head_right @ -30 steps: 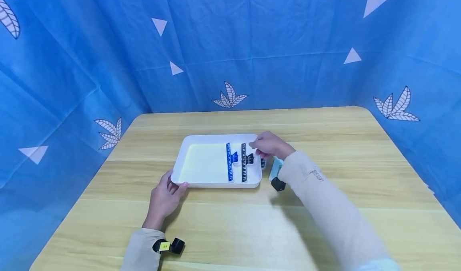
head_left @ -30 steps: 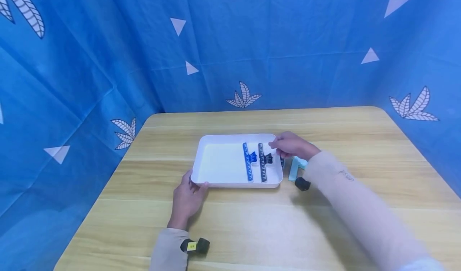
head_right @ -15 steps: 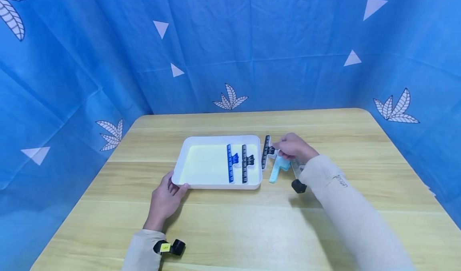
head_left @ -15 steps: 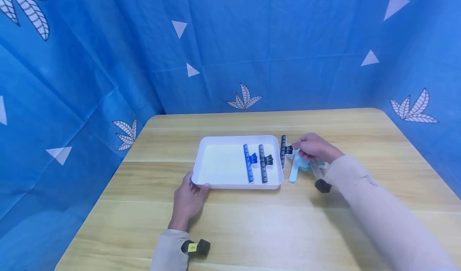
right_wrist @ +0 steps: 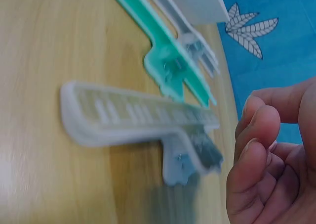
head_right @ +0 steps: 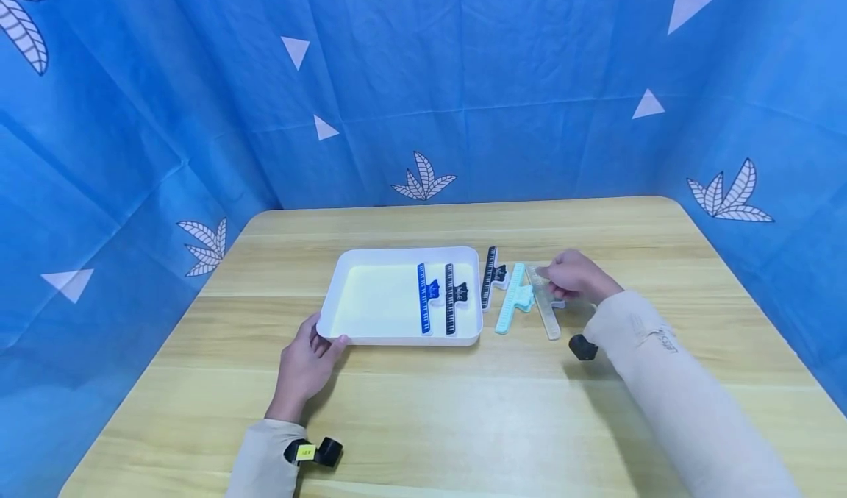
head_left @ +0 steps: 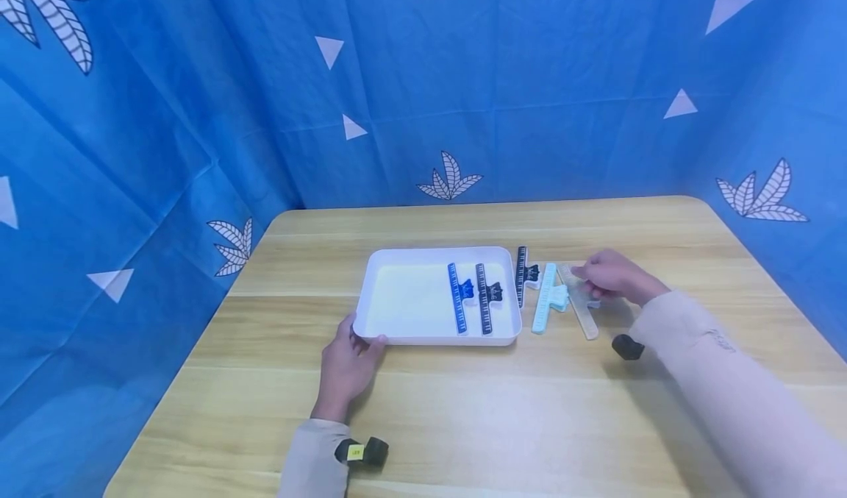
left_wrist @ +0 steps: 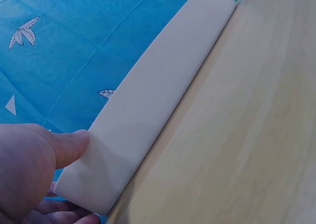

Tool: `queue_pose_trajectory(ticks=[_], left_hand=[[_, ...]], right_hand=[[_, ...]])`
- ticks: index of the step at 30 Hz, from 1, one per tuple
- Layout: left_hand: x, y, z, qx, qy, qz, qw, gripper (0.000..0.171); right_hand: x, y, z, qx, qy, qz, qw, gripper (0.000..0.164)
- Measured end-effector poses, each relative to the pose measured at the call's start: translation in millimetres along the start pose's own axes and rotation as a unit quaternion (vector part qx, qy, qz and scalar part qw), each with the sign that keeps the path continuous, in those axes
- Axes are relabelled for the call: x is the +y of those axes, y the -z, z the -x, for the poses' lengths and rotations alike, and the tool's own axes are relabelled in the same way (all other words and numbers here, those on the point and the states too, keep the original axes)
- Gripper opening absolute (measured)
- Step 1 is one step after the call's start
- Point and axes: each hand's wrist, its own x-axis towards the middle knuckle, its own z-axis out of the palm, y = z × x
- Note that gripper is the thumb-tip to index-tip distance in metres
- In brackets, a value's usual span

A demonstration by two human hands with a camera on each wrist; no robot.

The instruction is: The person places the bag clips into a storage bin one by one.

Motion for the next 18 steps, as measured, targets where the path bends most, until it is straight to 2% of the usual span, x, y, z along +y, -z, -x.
queue_pose_trajectory(ticks=[10,18], left_hand=[[1.0,0.2,0.0,0.0,-0.005,-0.001,1.0,0.071],[-1.3,-0.2,-0.2,-0.003,-0.004,-0.002,1.0,0.072]], right_hand=[[16,7,7,-0.008,-0.02,-0.007,1.0,0.032],[19,7,12,-0.022,-0.04,-0.006,0.999,0.033]])
